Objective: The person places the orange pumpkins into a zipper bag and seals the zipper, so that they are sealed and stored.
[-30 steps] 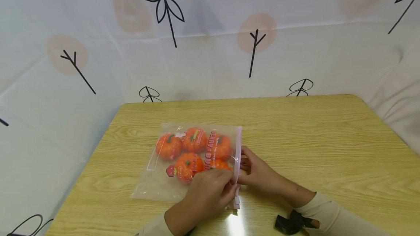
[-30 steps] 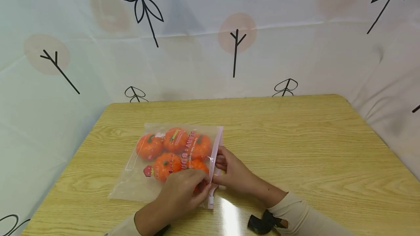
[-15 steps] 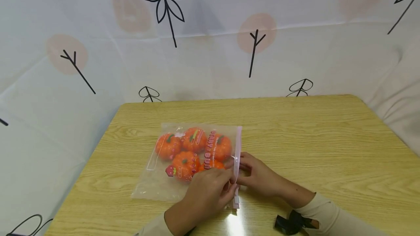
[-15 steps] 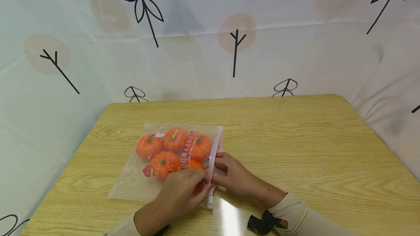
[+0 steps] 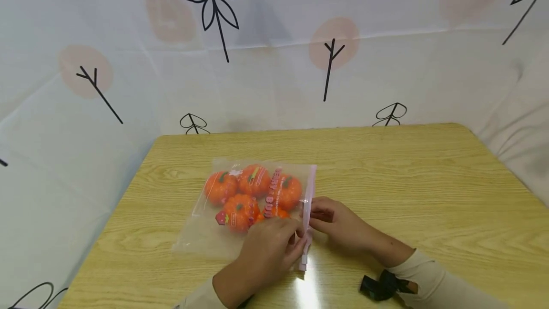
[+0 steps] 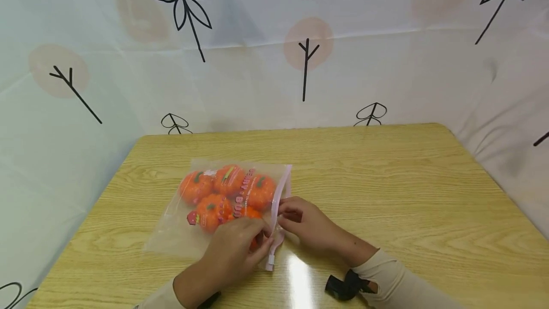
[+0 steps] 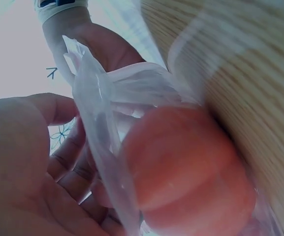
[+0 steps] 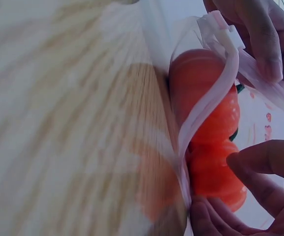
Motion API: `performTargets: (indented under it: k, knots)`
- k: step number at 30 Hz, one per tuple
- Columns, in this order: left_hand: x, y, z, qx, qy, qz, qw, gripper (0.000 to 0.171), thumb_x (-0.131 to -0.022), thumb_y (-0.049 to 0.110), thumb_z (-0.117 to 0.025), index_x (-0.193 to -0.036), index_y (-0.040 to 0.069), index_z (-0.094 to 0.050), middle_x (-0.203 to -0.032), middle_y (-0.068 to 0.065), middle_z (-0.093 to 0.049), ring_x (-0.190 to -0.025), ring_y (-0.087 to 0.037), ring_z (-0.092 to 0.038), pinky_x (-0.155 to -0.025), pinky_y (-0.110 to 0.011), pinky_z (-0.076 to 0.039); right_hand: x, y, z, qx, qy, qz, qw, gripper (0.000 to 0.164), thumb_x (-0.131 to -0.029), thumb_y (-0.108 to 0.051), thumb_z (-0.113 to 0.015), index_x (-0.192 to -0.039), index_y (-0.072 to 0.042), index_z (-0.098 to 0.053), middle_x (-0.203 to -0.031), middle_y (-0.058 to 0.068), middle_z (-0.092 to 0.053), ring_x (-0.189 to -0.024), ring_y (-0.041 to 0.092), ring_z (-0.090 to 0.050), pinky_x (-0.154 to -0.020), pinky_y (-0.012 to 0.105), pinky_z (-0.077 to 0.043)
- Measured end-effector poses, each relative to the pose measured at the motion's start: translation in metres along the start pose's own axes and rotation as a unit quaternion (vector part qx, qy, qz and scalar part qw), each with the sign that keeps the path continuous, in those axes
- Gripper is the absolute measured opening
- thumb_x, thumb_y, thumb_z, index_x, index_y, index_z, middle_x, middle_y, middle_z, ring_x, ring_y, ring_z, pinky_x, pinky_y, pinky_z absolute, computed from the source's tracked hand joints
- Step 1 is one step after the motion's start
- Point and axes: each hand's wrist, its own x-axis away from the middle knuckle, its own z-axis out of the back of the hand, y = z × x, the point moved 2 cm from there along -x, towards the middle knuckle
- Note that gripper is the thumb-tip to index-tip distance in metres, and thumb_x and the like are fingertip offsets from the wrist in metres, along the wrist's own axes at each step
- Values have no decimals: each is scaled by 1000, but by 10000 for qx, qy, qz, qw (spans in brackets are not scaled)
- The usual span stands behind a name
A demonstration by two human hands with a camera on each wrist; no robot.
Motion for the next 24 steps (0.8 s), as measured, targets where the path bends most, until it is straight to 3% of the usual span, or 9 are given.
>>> performTargets:
  k: [4, 6, 10, 14, 19, 24]
  knots:
    - [1, -3, 0, -69, -117, 130, 9998, 14, -85, 28, -77, -86, 21, -65, -67, 13, -52, -61, -1, -42, -58, -14, -33, -1, 0, 5, 98, 231, 27, 9997, 21, -98, -9, -61, -117, -4, -67, -131, 17, -59, -118, 0, -57, -103, 37, -50]
    - [1, -5, 0, -75, -166, 134, 9997, 12, -86, 28, -76, -89, 20, -67, -72, 11, -56, -65, -2, -46, -61, -16, -39, -1, -1, 7, 187, 326, 68, 9993, 21, -98, -8, -61, -117, -5, -67, -130, 17, -59, -117, -3, -56, -103, 40, -50]
    - [0, -6, -1, -10, -252, 99, 9996, 14, -86, 28, -76, -94, 19, -69, -83, 8, -62, -74, -6, -57, -69, -22, -48, 0, -6, 10, 445, 573, 151, 9972, 19, -97, -7, -61, -116, -7, -67, -129, 16, -59, -120, 14, -59, -100, 42, -51]
    - [1, -7, -3, -145, -506, 106, 9986, 23, -85, 34, -76, -103, 21, -70, -93, 8, -63, -86, -9, -58, -76, -25, -48, 1, -10, 12, 733, 852, 47, 9937, 19, -97, -6, -62, -114, -9, -67, -125, 12, -62, -116, 30, -63, -94, 38, -55]
    - [2, -8, -4, -675, -836, 157, 9941, 38, -81, 44, -77, -114, 26, -69, -107, 8, -63, -100, -12, -55, -87, -31, -41, 1, -13, 14, 927, 943, -412, 9904, 15, -97, -10, -62, -111, -9, -67, -107, 10, -68, -89, 22, -67, -75, 28, -56]
    - [3, -10, -5, -1153, -882, 158, 9893, 43, -78, 43, -80, -117, 31, -69, -122, 3, -61, -112, -17, -54, -91, -36, -38, 1, -14, 13, 643, 504, -750, 9938, 12, -98, -14, -60, -104, -5, -66, -82, 12, -65, -63, 17, -60, -55, 29, -52]
